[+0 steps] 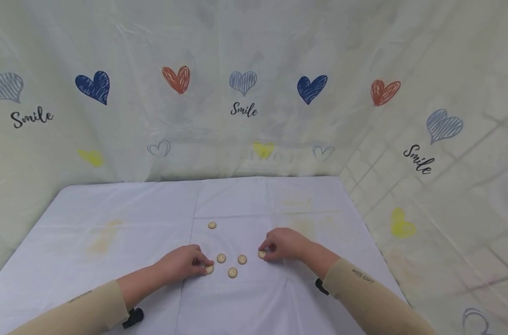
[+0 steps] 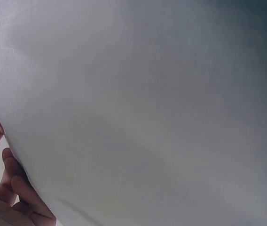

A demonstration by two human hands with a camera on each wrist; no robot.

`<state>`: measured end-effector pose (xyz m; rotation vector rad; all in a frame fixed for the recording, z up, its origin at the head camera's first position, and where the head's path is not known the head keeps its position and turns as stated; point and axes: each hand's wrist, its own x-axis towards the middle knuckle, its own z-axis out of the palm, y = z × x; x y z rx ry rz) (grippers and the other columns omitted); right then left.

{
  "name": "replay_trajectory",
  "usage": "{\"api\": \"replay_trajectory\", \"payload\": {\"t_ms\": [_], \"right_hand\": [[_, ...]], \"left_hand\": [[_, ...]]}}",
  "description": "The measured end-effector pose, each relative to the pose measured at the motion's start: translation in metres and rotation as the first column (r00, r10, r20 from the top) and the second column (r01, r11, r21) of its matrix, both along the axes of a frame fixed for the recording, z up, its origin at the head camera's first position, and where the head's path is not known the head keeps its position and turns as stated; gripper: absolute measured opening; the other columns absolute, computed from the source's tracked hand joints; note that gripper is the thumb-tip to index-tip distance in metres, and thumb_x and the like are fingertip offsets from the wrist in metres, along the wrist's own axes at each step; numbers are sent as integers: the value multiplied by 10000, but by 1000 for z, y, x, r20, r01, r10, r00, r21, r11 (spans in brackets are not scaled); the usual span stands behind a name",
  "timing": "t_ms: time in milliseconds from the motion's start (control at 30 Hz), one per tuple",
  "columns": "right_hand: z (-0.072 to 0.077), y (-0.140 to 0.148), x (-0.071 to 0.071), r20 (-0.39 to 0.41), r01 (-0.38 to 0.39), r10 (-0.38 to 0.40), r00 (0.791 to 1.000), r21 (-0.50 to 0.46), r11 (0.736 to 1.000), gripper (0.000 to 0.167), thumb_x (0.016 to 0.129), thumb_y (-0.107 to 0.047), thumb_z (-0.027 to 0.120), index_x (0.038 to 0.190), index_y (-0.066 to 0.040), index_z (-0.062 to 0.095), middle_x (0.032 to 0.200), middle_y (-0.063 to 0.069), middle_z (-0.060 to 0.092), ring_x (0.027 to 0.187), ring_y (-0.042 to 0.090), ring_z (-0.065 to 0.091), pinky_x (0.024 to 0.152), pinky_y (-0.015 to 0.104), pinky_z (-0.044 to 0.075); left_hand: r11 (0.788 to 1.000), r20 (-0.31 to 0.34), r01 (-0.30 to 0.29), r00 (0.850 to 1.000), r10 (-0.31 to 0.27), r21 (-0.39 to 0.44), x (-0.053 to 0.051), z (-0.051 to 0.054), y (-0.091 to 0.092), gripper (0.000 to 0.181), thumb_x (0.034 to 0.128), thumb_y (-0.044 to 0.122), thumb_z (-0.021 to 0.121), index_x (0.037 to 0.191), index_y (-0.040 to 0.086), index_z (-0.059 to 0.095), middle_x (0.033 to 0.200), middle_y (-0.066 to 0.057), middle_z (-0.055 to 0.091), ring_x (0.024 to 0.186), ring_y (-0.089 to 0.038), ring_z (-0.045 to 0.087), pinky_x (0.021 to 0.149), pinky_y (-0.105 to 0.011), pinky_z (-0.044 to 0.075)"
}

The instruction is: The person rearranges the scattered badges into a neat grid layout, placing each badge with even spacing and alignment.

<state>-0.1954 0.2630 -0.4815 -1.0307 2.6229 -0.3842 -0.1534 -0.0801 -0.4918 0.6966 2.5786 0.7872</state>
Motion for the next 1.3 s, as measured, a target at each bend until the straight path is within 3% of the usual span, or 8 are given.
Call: {"api": "replay_trajectory", "payload": {"t_ms": [633, 1067, 1300], "right_hand": [[12, -19, -13, -21, 66, -67, 998, -47, 997, 204, 883, -326, 746, 1074, -264, 783, 760, -192, 549, 695, 18, 508, 678, 250, 449], [18, -58, -47, -7, 149, -150, 989, -36, 988, 238, 895, -336, 742, 1114, -247, 772, 744, -139, 582, 699, 64, 529, 694, 280, 457], [11, -68, -64, -24, 191, -190, 981, 28, 981, 238, 897, -355, 736, 1108, -251, 776, 729, -121, 586, 703, 75, 527, 697, 284, 444]], "left_hand": [[1000, 1, -2, 1000, 2, -3, 0, -5, -1, 228, 825, 235, 810, 1052, 214, 800, 789, 126, 552, 677, -54, 488, 615, -252, 421], [1000, 5, -13, 1000, 13, -7, -1, -5, -3, 235, 830, 229, 808, 1064, 211, 797, 799, 123, 563, 654, -61, 481, 595, -253, 406], [1000, 1, 9, 1000, -9, 0, -2, -6, -1, 231, 836, 231, 803, 1066, 206, 797, 803, 120, 568, 652, -59, 482, 592, -256, 411]]}}
